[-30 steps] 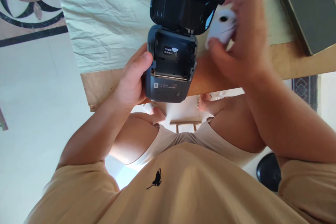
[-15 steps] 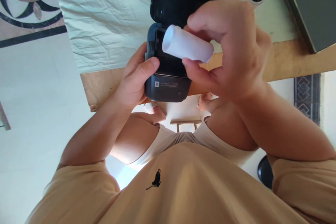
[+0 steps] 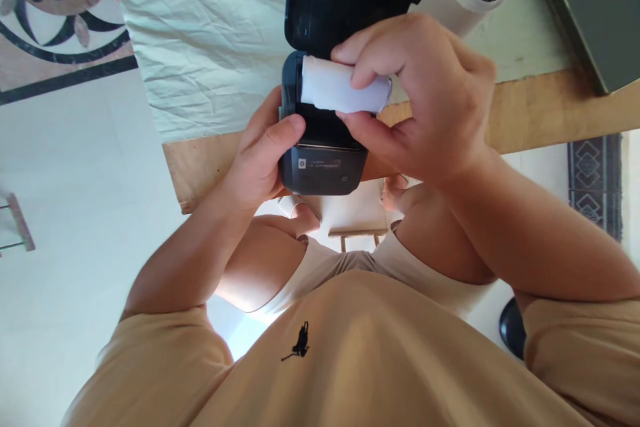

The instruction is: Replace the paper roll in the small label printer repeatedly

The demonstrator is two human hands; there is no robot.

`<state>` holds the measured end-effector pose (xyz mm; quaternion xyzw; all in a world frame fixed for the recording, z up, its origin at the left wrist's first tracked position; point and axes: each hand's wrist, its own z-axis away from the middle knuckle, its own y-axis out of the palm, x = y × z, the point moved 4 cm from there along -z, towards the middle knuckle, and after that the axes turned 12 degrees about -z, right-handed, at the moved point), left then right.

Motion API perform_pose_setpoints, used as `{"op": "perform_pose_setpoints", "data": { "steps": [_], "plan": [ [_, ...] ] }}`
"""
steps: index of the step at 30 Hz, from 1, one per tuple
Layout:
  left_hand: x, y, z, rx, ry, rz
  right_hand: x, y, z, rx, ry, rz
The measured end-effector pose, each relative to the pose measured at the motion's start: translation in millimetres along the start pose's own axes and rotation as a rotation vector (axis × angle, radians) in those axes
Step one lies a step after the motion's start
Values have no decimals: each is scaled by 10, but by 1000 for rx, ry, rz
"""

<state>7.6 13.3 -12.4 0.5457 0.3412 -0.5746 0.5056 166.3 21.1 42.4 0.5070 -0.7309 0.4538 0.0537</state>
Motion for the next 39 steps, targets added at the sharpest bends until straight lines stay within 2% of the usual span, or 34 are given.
{"op": "perform_pose_setpoints", "data": {
  "steps": [3,8,13,18,33,39],
  "plan": [
    [-11,-2,6,6,6,-14,-5,-10,2,-6,-26,-23],
    [-15,-5,7,33,9,19,-11,-48,7,-100,-102,-12],
    [4,-19,-7,20,-1,3,-27,-31,22,-67,-125,-54],
    [3,-11,-13,39,13,0,-7,-39,26,-84,-31,45],
    [10,-8,-10,27,5,3,11,22,31,-84,-34,-51],
    [9,-2,-4,12,54,37,-24,52,38,-75,28,-80]
  ]
}}
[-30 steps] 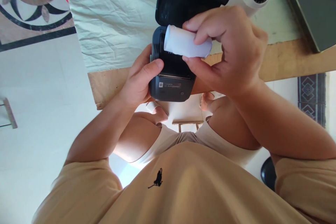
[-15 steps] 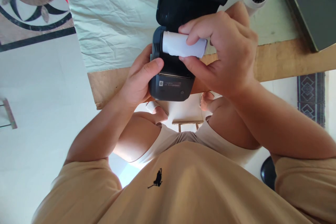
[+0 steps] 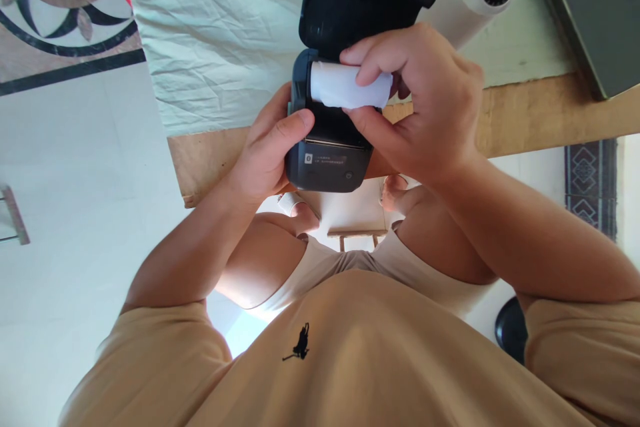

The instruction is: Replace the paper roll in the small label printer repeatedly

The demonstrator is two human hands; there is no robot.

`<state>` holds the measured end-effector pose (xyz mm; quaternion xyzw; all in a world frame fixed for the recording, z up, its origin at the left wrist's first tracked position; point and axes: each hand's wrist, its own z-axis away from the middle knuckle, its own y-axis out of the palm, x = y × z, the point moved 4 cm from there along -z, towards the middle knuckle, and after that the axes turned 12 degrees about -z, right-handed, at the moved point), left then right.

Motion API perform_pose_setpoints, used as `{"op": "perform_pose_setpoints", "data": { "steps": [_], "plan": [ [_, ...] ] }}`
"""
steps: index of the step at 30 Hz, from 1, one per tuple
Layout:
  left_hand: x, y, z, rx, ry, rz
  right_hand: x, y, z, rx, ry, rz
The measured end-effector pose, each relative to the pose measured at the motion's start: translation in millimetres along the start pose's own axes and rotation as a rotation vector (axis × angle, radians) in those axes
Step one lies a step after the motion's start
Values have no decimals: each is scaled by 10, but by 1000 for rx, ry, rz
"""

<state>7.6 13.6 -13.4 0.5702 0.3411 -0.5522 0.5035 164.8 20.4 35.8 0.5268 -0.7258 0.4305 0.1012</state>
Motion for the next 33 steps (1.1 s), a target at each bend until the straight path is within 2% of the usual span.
{"op": "perform_pose_setpoints", "data": {
  "steps": [4,8,16,21,29,33],
  "plan": [
    [8,-9,3,21,-16,-28,-68,18,33,12,95,6],
    [4,-9,0,10,3,0,-90,12,59,-7,131,-23],
    [-54,29,38,-63,-46,-16,-110,13,44,-52,175,-268],
    [-42,36,33,-55,-57,21,-99,34,44,-100,196,-406],
    [-31,24,19,-54,-46,-20,-94,62,82,-6,249,-220],
    [-52,42,26,-61,-61,-21,-85,43,68,3,206,-142]
  ]
}}
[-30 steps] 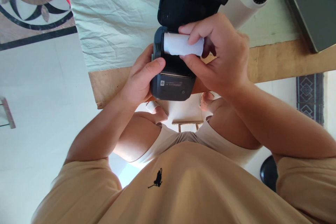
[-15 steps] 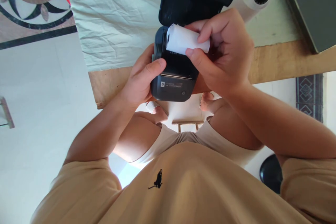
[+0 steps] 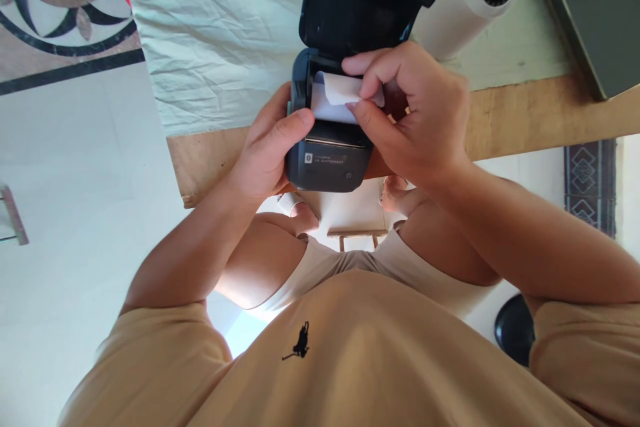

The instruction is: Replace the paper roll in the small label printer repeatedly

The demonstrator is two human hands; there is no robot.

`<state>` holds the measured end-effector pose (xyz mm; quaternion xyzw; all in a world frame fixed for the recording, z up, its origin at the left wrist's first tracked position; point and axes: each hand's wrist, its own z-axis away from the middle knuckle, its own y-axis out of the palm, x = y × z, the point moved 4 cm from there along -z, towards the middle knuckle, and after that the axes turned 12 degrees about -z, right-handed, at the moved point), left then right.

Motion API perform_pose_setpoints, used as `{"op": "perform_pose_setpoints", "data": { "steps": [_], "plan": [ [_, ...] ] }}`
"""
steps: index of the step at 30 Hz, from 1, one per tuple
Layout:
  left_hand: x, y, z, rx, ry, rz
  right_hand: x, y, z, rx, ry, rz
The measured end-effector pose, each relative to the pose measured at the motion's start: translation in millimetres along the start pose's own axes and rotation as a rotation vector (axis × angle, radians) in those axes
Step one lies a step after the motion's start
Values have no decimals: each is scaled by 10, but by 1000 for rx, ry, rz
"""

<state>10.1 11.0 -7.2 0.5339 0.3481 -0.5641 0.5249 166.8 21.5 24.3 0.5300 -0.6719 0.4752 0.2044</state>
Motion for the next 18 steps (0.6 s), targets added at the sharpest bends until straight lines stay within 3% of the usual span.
{"op": "perform_pose_setpoints", "data": {
  "steps": [10,18],
  "plan": [
    [-32,-33,-1,8,-11,-29,220,-4,94,56,-365,97],
    [-33,10,-14,16,120,-11,220,33,173,102,-397,141]
  ]
}}
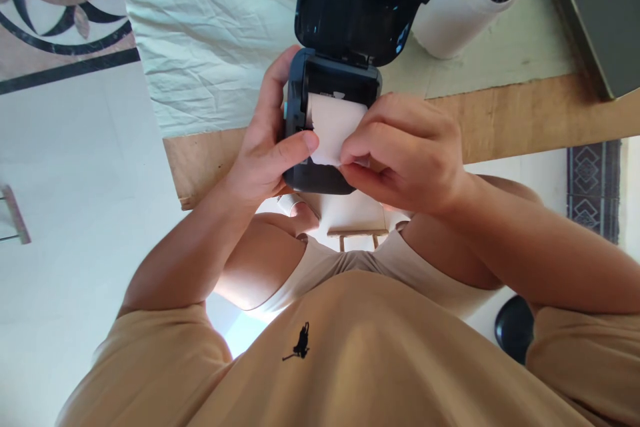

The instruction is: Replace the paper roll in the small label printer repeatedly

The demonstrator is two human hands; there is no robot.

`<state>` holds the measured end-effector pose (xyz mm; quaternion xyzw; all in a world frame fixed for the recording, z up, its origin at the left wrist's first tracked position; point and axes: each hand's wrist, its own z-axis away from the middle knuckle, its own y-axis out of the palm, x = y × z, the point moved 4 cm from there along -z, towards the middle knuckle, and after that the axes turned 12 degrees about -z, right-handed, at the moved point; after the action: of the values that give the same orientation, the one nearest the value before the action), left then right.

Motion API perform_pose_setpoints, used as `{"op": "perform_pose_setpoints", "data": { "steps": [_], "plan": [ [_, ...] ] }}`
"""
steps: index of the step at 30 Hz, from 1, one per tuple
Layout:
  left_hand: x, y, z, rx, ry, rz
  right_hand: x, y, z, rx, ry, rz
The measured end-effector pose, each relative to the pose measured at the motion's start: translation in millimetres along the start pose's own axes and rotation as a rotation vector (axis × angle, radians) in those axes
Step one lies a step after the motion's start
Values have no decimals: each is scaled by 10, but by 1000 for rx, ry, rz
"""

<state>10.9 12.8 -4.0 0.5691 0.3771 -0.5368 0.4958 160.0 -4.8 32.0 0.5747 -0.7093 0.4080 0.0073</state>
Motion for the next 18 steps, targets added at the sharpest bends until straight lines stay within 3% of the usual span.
{"op": "perform_pose_setpoints", "data": {
  "steps": [5,7,11,15,18],
  "plan": [
    [49,-75,-36,80,25,-55,2,-24,13,66,-30,-30],
    [58,-104,-58,115,77,-72,-43,-96,2,17,42,-64],
    [46,-79,-61,132,68,-61,-165,-277,1,-212,236,-56],
    [-13,-20,-18,69,14,-50,-253,-258,34,-148,472,-161],
    [-2,-44,-7,65,-9,-90,-236,-231,47,-149,463,-231]
  ]
}}
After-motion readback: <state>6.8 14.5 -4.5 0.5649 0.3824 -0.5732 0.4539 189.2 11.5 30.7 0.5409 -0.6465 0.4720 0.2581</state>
